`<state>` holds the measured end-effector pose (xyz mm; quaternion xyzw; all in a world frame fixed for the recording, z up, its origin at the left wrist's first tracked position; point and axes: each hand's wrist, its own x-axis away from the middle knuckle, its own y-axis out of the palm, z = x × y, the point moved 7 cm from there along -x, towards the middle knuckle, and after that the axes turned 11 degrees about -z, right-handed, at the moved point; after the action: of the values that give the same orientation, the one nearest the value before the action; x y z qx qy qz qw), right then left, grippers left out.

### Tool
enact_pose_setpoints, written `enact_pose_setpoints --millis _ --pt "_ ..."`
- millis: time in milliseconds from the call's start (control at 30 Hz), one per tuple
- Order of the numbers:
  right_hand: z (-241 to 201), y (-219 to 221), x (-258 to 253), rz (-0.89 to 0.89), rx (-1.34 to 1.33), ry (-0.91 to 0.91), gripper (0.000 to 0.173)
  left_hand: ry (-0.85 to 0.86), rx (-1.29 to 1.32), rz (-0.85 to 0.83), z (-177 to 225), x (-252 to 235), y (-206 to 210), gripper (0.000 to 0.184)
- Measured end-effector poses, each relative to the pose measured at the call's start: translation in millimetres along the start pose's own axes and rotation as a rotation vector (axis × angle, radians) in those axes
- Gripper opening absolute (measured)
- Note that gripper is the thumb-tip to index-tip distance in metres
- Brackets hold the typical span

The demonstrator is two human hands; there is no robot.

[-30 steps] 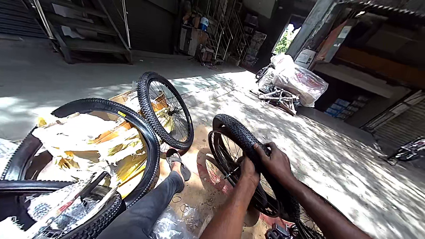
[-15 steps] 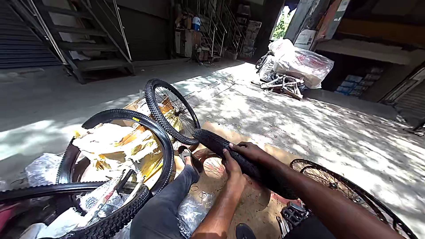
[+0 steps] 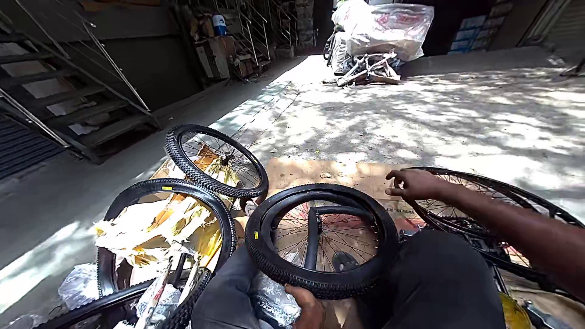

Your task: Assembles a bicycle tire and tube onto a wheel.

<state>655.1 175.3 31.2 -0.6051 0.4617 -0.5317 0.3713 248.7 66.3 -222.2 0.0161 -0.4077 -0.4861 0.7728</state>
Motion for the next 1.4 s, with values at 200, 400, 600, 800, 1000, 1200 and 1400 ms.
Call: enact_pose_setpoints --millis 200,400,600,800,1000,1200,1400 --pt "47.9 221.6 -5.2 -0.603 -0.198 -0.005 0.064 0.076 -0.048 0.022 -5.8 -60.9 2.9 0.081" --pt "12.5 201.3 -69.1 -0.759 -0.096 0.025 0.06 0.137 -0.156 -0.029 42.1 -93.9 3.6 0.071" --pt "47.0 228.4 -184.0 -0.283 -0.058 0.165 0.084 0.174 -0.222 0.004 41.4 -133.1 28.4 0.076" --pt "-76.2 215.6 -150.3 -0.246 -0.532 -0.073 0.04 0.167 -0.218 0.066 37.6 -171.7 20.0 0.077" --pt "-187.6 198.8 -147.8 -0.464 -0.837 -0.594 0.055 0.254 -0.244 0.026 33.3 -164.2 15.3 0.072" --pt "18.3 251.2 -106.8 0.24 -0.458 0.328 0.074 0.213 -0.204 0.002 55.4 -189.0 24.3 0.066" --pt "66.4 348.1 -62.5 0.361 -1.696 0.726 0.08 0.201 -0.145 -0.189 67.0 -188.5 34.7 0.061"
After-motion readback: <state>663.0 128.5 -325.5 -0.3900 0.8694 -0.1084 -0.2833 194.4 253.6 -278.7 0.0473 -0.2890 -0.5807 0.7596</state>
